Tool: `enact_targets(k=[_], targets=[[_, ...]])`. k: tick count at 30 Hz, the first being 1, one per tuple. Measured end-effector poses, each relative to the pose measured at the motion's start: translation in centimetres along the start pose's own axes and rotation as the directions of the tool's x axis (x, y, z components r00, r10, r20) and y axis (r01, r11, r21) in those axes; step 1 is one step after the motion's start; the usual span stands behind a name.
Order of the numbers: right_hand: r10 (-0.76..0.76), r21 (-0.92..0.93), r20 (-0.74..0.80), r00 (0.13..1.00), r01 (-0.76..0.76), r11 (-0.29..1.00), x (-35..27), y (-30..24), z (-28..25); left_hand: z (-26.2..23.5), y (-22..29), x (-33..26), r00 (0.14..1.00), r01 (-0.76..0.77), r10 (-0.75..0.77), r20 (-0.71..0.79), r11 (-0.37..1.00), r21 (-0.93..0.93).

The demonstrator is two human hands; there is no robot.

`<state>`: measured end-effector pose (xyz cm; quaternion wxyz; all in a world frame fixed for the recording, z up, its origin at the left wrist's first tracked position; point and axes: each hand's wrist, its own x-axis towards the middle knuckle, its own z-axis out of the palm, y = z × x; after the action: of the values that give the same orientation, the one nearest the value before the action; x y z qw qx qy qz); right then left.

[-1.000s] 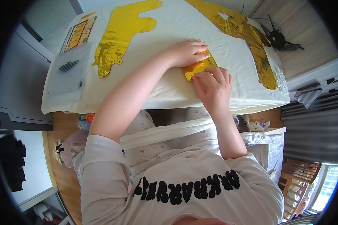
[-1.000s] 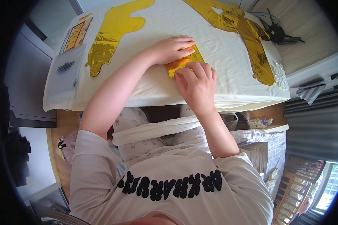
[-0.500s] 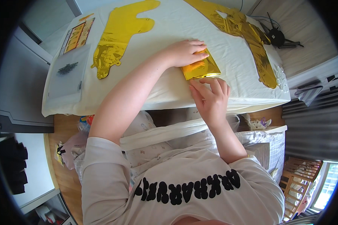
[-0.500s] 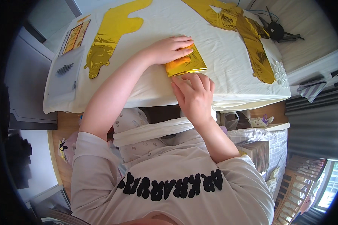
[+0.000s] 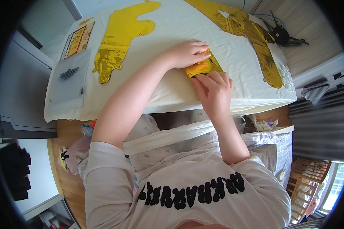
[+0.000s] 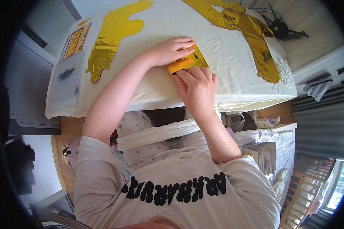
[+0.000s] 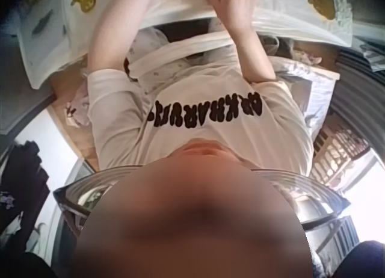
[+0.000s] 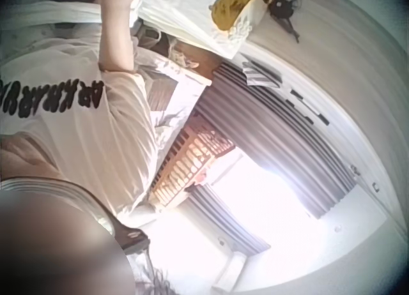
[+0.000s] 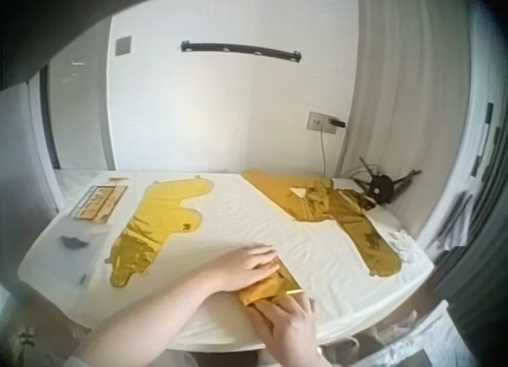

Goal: The person folds a gold foil balloon by hand, repeatedly pressing and creasing it into a small square. They then place the folded balloon onto a cardboard backing, slide it into a plastic sleeve, and seal the package.

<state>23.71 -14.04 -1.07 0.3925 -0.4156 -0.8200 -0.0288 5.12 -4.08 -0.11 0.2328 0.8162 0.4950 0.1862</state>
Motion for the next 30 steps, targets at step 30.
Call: enact_targets(k=[30], targets=[[0.214,0.137,-0.055,0.975,-0.205,0.969,0.0,-0.6,2.1,0.7,-0.4,-0.1,0.996,-0.055,0.055,-0.068,0.998,0.013]])
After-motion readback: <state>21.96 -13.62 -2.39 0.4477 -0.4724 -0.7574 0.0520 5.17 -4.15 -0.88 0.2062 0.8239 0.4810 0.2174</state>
